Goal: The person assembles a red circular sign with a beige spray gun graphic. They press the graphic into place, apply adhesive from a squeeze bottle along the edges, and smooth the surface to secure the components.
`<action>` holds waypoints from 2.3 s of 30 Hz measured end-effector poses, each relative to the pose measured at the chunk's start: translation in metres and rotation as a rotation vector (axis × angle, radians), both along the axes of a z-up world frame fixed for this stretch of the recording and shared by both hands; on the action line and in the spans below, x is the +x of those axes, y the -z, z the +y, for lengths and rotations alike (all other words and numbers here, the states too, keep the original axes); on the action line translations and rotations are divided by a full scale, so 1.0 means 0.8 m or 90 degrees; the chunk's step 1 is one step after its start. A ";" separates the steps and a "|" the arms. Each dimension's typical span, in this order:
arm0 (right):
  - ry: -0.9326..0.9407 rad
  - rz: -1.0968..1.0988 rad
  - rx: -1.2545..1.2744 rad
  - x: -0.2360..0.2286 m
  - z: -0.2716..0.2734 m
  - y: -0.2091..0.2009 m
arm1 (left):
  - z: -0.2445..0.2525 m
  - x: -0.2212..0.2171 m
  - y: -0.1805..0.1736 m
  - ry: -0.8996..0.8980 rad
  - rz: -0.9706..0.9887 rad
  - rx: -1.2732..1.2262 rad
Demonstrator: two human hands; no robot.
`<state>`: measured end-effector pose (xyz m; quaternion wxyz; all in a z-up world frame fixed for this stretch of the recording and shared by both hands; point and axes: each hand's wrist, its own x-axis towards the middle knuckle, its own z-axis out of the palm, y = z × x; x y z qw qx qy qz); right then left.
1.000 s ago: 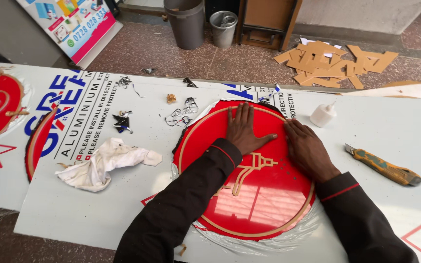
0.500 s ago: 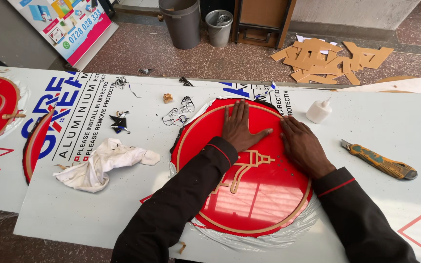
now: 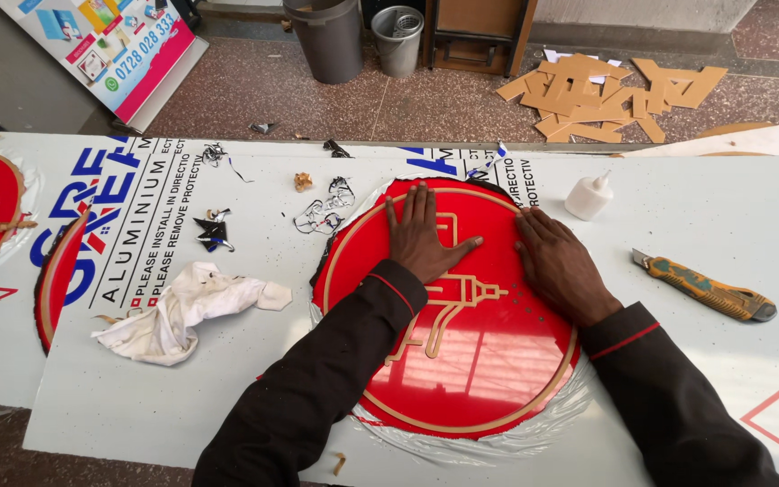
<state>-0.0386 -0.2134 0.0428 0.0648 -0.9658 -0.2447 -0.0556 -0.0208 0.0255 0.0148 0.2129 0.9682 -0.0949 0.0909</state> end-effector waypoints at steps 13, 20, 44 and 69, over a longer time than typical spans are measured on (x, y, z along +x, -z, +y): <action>-0.014 -0.011 0.042 0.007 -0.003 0.007 | -0.003 0.004 0.003 0.001 0.012 0.051; 0.002 0.016 0.051 0.002 0.001 0.000 | -0.003 0.004 0.009 -0.018 0.028 0.062; 0.023 0.050 0.038 0.003 0.002 -0.005 | -0.006 0.007 0.009 -0.024 0.037 0.081; 0.021 0.045 0.003 0.004 0.004 0.004 | -0.006 0.004 0.007 -0.022 0.045 0.092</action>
